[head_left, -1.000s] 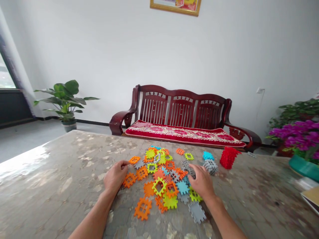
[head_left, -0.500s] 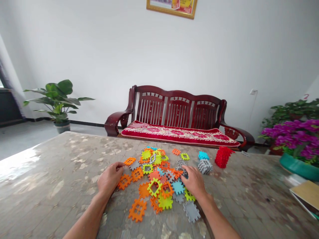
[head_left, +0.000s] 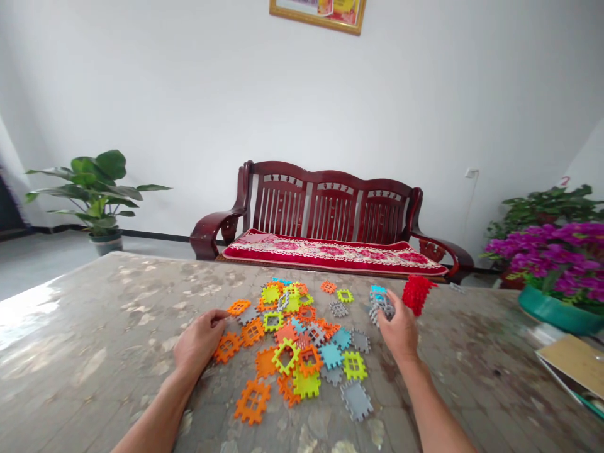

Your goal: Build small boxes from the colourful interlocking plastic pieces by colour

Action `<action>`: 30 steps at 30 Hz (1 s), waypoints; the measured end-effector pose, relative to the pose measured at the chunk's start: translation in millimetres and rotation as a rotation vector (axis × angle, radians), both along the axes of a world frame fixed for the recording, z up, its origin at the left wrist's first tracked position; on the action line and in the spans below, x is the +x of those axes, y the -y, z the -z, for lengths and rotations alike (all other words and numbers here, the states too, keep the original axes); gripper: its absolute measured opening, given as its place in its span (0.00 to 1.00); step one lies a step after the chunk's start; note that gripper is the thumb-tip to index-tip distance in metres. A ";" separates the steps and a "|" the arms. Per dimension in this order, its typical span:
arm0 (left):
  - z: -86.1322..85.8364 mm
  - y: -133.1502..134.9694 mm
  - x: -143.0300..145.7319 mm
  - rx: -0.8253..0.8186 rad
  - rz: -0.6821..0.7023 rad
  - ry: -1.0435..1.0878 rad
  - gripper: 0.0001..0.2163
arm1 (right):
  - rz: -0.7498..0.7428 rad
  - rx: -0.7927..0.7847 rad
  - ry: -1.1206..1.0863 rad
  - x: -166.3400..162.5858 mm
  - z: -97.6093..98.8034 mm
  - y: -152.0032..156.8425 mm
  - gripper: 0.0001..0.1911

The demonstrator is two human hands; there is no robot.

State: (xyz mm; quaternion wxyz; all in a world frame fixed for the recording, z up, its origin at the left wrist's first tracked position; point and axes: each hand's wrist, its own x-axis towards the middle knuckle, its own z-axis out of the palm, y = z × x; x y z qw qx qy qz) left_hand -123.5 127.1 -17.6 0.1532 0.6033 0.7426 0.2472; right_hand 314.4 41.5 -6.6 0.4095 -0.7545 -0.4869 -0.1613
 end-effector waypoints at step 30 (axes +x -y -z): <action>-1.7 -0.3 0.3 -0.033 -0.005 -0.015 0.15 | 0.233 -0.231 0.041 -2.6 3.4 -4.6 0.39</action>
